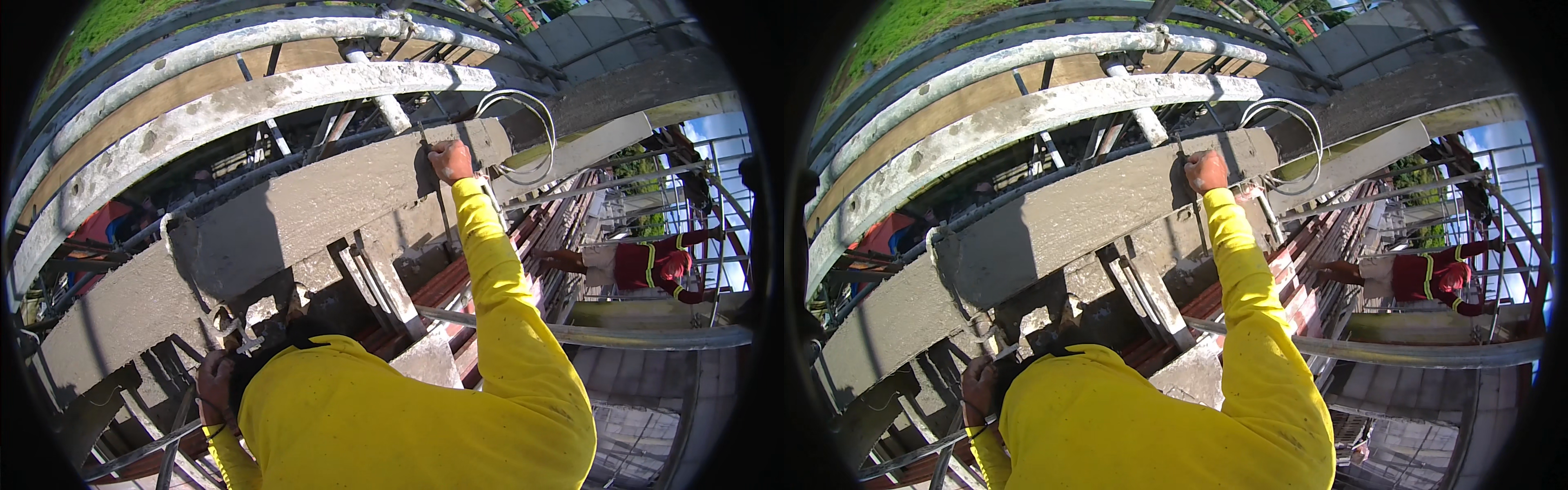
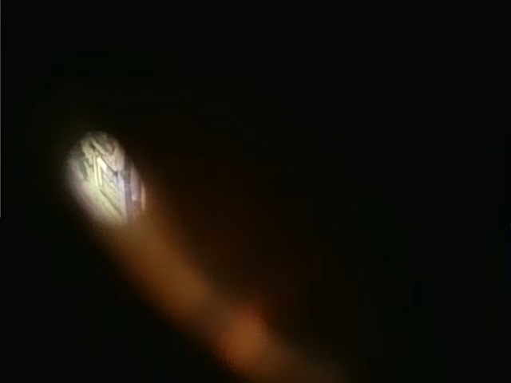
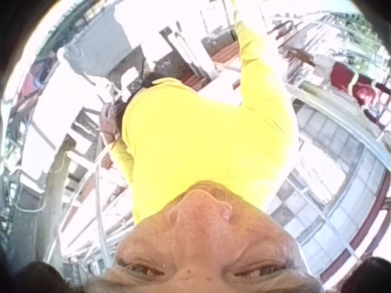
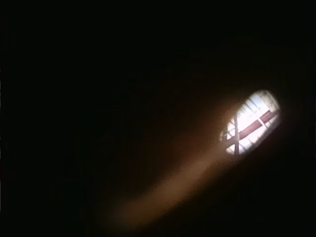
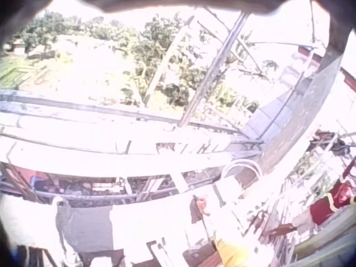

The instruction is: The person smooths wet concrete on a construction beam using a trowel. They repeatedly level and finish the surface while standing on scaffolding.

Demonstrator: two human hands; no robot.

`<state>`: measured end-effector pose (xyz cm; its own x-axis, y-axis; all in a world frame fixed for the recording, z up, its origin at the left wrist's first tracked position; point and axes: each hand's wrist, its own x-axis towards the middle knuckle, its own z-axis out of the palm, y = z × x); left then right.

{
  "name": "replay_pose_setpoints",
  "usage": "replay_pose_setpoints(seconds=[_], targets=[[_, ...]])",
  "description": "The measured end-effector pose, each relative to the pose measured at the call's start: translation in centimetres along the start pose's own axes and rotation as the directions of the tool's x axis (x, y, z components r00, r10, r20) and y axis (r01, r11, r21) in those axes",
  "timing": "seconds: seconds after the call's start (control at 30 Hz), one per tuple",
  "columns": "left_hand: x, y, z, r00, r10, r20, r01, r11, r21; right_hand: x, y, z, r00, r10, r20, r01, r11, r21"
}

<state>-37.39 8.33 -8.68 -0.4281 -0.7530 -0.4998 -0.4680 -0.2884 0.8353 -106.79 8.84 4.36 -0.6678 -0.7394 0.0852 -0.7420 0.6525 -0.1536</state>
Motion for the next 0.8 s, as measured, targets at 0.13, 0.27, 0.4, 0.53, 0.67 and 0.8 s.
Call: replay_pose_setpoints(seconds=[0.13,0.27,0.4,0.53,0.67,0.8], targets=[[0.0,0.8,-0.4,0.999,-0.042,0.013,0.042,0.998,-0.035,-0.6,-0.5,0.3,1.000,-0.005,0.008,0.005,1.000,0.020],[0.3,-0.5,-0.8,0.999,-0.039,0.031,0.038,0.999,0.029,-1.8,-2.2,-0.2,1.000,-0.020,-0.006,0.020,0.997,0.068],[0.4,-0.2,-0.9,0.999,-0.018,0.033,0.018,1.000,-0.001,-2.4,-2.2,0.2,1.000,-0.019,0.015,0.018,0.998,0.058],[0.6,-0.4,-1.6,0.997,-0.029,0.068,0.029,1.000,0.003,-3.5,-3.8,0.3,1.000,-0.005,-0.004,0.005,0.995,0.100],[0.7,-0.4,-2.2,0.997,-0.019,0.076,0.020,1.000,-0.011,-4.3,-5.4,0.6,1.000,0.000,-0.019,0.003,0.988,0.151],[0.7,-1.7,-2.6,0.999,0.026,0.039,-0.025,0.999,-0.027,-4.8,-7.0,1.0,1.000,-0.008,-0.012,0.009,0.990,0.144]])
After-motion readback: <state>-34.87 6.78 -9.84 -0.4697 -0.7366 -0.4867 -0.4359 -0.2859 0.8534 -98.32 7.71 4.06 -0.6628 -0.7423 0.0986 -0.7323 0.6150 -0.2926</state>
